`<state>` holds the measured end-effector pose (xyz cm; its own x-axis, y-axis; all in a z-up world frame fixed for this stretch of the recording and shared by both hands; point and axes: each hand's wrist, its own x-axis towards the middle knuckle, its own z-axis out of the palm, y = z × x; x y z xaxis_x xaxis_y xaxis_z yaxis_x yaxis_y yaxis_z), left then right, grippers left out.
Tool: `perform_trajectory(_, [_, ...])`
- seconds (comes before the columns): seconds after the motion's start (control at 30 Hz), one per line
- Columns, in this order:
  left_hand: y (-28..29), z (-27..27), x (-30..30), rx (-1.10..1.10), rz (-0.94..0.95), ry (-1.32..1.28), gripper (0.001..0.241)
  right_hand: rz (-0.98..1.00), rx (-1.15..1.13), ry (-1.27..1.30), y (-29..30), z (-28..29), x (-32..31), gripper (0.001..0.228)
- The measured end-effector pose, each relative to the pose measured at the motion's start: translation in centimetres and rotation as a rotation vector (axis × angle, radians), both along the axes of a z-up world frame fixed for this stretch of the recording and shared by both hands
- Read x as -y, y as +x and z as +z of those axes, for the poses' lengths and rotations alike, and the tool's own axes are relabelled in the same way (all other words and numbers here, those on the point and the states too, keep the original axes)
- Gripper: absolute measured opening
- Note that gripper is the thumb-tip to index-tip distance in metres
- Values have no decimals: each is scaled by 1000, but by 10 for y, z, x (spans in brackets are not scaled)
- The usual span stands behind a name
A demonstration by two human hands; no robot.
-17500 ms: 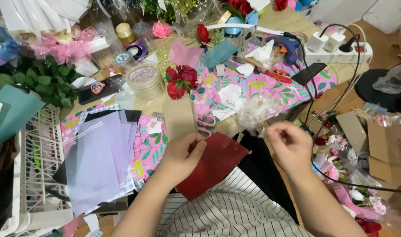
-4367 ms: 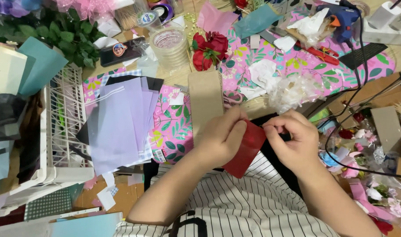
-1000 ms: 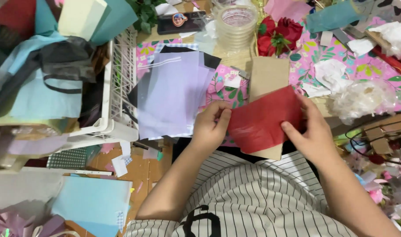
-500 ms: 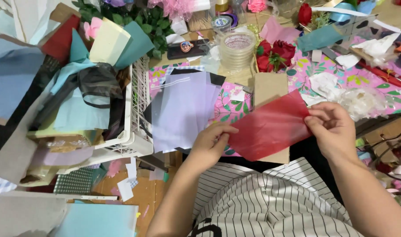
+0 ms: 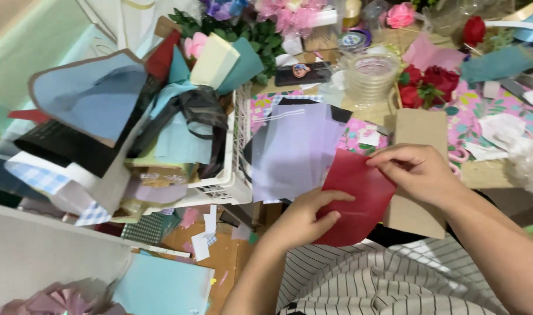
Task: The person wraps a red artificial rose with a piece of red paper and secures it with a clear adhesive strip. They then handle a stack of translucent paper sheets, sorting through them and folding a piece.
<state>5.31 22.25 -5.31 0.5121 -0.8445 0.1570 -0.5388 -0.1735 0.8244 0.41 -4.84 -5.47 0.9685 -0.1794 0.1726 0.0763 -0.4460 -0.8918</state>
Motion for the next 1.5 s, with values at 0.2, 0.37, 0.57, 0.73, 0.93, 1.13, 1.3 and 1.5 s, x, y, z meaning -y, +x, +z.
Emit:
perform_trajectory(0.2, [32, -18, -29, -217, 653, -123, 31, 206, -24, -344, 48, 34, -22, 39])
perform_trajectory(0.37, [62, -10, -35, -129, 684, -80, 35, 227, -336, -763, 59, 31, -23, 59])
perform_trajectory(0.57, [100, -39, -5, 228, 578, 370, 47, 233, -535, -1103, 58, 5, 12, 70])
perform_trajectory(0.73, [88, -47, 7, 599, 634, 268, 37, 68, -308, -1027, 39, 17, 22, 66])
perform_trajectory(0.93, [68, -14, 8, 165, 601, 457, 65, 67, -278, -980, 19, 18, 3, 60])
perform_trajectory(1.13, [84, -35, 17, 219, 922, 386, 71, 197, -259, 309, -2, 28, -67, 73])
perform_trajectory(1.3, [99, -60, 26, 313, 815, 459, 64, -157, -367, 760, 0, 9, -102, 69])
perform_trajectory(1.5, [111, -81, 11, 461, 916, 469, 78, -217, -391, 725, 4, -5, -106, 62])
